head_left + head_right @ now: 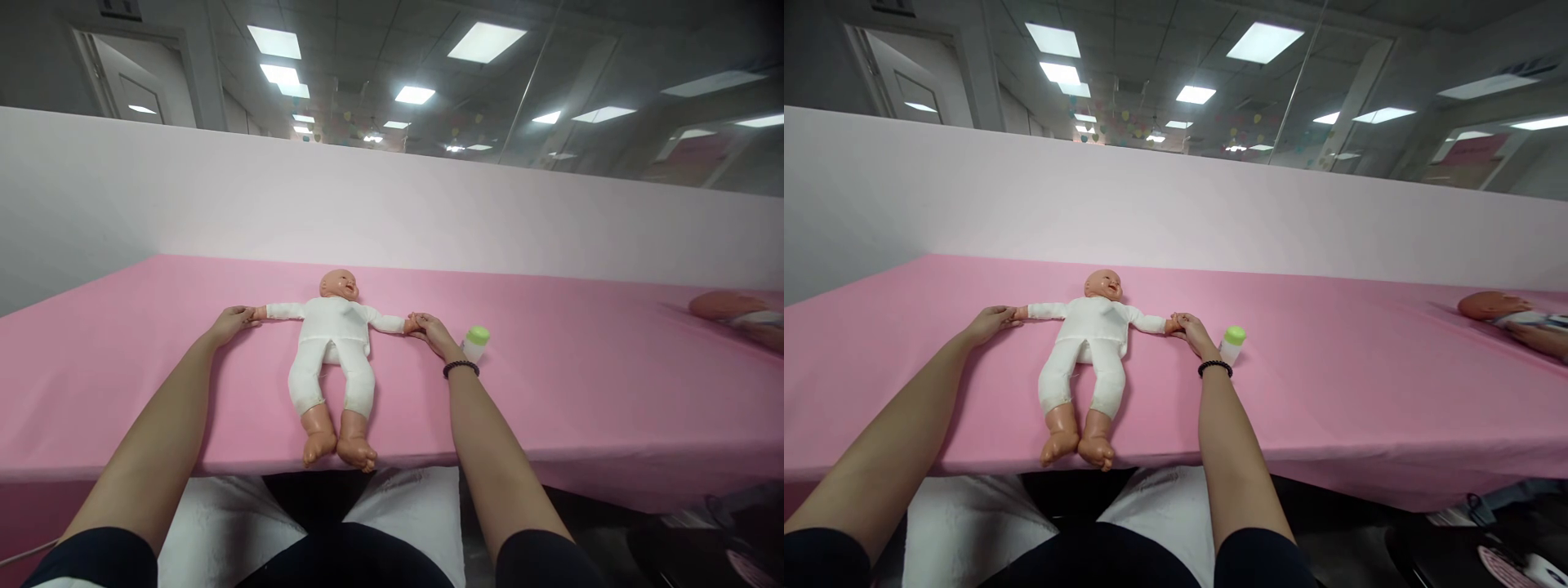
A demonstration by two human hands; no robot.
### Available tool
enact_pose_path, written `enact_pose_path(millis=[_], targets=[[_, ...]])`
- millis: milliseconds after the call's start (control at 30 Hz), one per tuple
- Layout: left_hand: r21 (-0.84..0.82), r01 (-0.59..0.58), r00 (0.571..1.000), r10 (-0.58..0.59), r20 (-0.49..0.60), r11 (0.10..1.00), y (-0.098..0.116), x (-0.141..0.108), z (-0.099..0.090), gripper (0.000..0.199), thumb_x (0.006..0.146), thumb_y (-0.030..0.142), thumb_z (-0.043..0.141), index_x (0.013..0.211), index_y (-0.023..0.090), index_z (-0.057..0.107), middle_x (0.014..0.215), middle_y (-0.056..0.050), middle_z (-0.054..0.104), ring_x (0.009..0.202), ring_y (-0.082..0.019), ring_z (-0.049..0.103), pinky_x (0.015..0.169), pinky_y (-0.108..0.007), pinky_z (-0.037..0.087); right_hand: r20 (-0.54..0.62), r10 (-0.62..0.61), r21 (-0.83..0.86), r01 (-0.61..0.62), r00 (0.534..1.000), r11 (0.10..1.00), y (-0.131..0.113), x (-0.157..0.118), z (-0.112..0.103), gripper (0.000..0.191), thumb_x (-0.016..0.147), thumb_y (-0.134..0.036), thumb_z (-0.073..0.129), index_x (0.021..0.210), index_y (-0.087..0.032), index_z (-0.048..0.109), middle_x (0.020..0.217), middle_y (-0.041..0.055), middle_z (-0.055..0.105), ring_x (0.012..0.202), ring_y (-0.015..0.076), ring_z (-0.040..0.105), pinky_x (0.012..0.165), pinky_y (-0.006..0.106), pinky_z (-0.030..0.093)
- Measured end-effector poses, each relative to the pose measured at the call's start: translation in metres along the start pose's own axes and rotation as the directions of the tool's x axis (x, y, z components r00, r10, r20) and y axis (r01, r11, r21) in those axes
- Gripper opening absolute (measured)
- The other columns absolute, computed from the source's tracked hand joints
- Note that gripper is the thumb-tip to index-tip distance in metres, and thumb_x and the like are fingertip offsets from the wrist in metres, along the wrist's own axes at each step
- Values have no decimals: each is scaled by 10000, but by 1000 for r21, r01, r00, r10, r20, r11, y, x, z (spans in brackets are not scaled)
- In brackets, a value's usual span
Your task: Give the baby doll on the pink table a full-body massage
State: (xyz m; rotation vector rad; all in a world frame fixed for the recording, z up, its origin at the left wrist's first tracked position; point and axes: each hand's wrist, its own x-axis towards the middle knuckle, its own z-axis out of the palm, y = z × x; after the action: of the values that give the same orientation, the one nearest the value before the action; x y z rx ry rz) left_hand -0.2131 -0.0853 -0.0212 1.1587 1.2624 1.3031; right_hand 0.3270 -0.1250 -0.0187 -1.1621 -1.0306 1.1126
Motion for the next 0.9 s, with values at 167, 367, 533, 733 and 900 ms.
enact_pose_path(millis=[167,367,533,733,900], targets=[[-40,23,1000,-24,-6,999,6,-4,4,99,796,131,732,881,86,706,953,-152,757,853,-247,770,913,-338,593,22,-6,11,6,1000,1000,1,1,-1,93,771,-89,639,826,-155,675,1128,106,688,1023,218,682,884,366,640],[-35,32,999,-32,-22,999,10,-7,7,80,785,94,713,865,88,705,910,-138,749,841,-242,768,915,-335,597,31,2,26,-3,1000,1000,2,3,-3,177,704,-89,643,866,-156,668,1062,95,696,988,221,689,862,355,639],[-20,17,999,-18,-34,1000,8,-8,7,32,832,126,695,838,95,698,898,-134,745,829,-232,768,872,-312,600,37,-15,18,14,999,1000,1,0,-2,137,732,-111,657,860,-159,674,1037,93,704,995,217,683,862,350,637],[-19,17,999,-17,-30,1000,9,-9,7,60,805,136,729,839,95,700,947,-157,753,830,-237,769,850,-311,602,12,-1,3,1,1000,1000,-1,-1,1,127,747,-95,642,849,-165,674,1032,90,705,999,213,681,871,346,635],[-10,26,999,-26,-39,1000,11,-11,9,44,817,135,712,841,100,699,925,-142,751,837,-240,767,838,-309,607,16,-4,1,4,1000,1000,-1,-1,0,110,748,-108,641,835,-169,667,1028,88,700,996,216,680,872,354,633]])
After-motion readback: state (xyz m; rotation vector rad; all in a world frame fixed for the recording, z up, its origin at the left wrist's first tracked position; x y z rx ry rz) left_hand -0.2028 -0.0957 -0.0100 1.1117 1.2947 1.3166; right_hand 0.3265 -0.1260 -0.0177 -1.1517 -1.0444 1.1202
